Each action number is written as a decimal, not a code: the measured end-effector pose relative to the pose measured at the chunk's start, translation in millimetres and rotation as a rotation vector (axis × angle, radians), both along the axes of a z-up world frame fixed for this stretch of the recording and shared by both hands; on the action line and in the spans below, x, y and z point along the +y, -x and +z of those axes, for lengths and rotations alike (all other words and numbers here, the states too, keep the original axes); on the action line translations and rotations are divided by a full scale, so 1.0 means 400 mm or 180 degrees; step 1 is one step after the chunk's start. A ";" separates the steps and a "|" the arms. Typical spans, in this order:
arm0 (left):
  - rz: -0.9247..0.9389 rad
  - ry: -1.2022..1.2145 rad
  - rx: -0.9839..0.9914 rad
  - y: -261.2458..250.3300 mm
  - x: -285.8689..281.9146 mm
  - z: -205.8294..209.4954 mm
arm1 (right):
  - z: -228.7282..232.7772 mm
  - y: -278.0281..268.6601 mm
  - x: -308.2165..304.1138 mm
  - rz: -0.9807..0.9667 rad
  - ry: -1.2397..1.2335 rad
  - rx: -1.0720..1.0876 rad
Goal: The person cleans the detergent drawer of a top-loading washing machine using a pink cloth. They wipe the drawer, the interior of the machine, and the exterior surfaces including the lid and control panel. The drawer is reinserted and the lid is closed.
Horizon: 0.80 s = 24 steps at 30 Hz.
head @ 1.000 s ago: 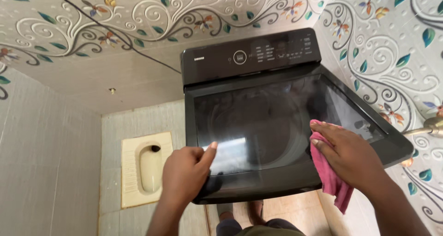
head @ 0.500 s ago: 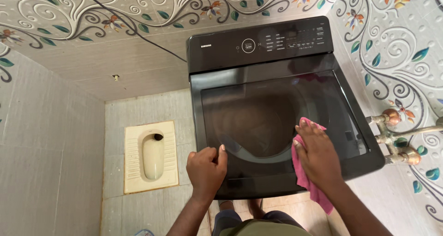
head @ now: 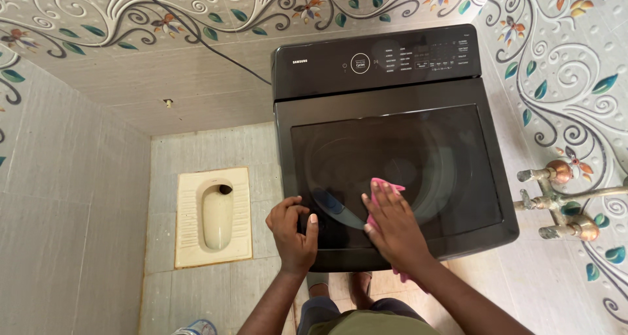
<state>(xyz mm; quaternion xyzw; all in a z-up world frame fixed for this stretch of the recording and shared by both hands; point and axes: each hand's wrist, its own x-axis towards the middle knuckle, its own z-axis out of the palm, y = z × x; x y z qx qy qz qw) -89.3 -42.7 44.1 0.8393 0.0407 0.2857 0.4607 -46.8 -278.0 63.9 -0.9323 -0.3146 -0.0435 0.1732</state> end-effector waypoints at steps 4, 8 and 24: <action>-0.0060 -0.0002 0.0079 0.002 -0.001 -0.020 | -0.005 0.004 0.042 0.0209 0.0075 0.0070; -0.0025 0.0067 0.0139 0.002 -0.002 -0.032 | -0.006 0.009 0.100 0.0615 0.0131 0.0096; 0.0167 -0.0079 0.0272 -0.007 -0.008 -0.069 | -0.047 -0.137 0.343 0.0947 0.0176 -0.0188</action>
